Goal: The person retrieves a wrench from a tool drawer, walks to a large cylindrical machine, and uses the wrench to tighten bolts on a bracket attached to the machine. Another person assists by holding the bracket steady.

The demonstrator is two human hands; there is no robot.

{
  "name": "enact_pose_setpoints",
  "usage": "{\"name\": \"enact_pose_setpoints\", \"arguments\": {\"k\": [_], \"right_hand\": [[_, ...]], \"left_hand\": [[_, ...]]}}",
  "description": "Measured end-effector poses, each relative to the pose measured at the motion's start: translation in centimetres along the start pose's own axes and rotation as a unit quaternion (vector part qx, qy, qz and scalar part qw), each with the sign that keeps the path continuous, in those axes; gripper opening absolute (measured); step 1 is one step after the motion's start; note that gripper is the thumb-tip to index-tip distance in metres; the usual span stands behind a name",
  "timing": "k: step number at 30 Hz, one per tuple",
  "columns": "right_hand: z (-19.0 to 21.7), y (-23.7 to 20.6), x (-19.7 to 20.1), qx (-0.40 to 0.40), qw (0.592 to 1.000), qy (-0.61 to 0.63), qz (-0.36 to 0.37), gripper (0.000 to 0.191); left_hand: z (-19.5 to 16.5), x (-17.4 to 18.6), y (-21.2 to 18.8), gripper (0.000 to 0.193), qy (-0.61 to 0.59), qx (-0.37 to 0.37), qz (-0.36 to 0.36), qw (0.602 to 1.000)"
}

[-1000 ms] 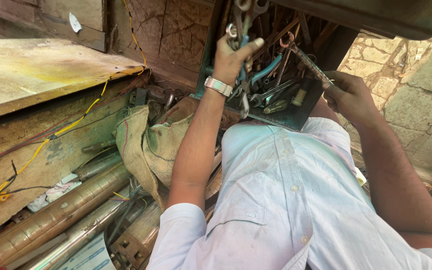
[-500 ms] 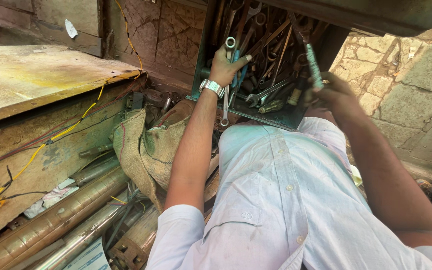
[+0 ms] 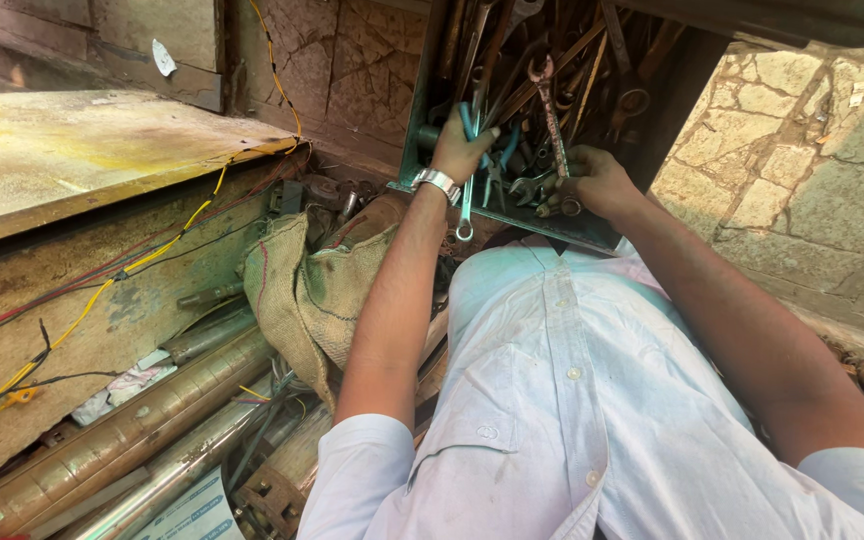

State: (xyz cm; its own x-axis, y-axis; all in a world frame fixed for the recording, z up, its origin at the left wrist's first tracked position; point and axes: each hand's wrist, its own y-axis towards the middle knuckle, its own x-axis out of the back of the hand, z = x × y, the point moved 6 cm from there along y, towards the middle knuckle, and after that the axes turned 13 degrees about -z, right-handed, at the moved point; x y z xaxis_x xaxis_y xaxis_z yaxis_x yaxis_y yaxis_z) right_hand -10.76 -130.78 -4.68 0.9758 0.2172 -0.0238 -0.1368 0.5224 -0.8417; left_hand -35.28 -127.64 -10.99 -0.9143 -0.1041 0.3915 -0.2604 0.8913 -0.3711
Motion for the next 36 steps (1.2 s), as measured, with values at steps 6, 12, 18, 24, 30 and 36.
{"name": "enact_pose_setpoints", "arguments": {"k": [6,12,18,24,30,36], "right_hand": [[0.5,1.4,-2.7,0.003,1.000,-0.028,-0.011,0.040],[0.4,0.9,-6.0,-0.089,0.995,-0.017,0.038,0.056],[1.7,-0.5,-4.8,-0.077,0.992,0.056,0.089,0.054],[3.0,-1.9,-3.5,0.013,0.999,-0.017,0.040,0.077],[1.8,-2.7,-1.0,-0.058,0.997,0.043,-0.012,0.088],[0.1,-1.9,-1.2,-0.012,0.988,0.139,-0.064,0.050]], "left_hand": [[0.2,-0.4,-0.7,0.026,-0.002,0.061,-0.009,0.998],[0.0,-1.9,-3.2,0.039,-0.152,0.089,-0.016,0.984],[-0.4,-3.7,-4.6,0.054,-0.136,0.133,-0.041,0.981],[-2.5,-1.5,-4.7,0.059,-0.043,0.063,-0.117,0.990],[-2.8,0.7,-3.8,0.046,-0.191,0.269,0.056,0.942],[-4.2,1.3,-4.6,0.033,-0.218,0.299,0.128,0.920]]}}
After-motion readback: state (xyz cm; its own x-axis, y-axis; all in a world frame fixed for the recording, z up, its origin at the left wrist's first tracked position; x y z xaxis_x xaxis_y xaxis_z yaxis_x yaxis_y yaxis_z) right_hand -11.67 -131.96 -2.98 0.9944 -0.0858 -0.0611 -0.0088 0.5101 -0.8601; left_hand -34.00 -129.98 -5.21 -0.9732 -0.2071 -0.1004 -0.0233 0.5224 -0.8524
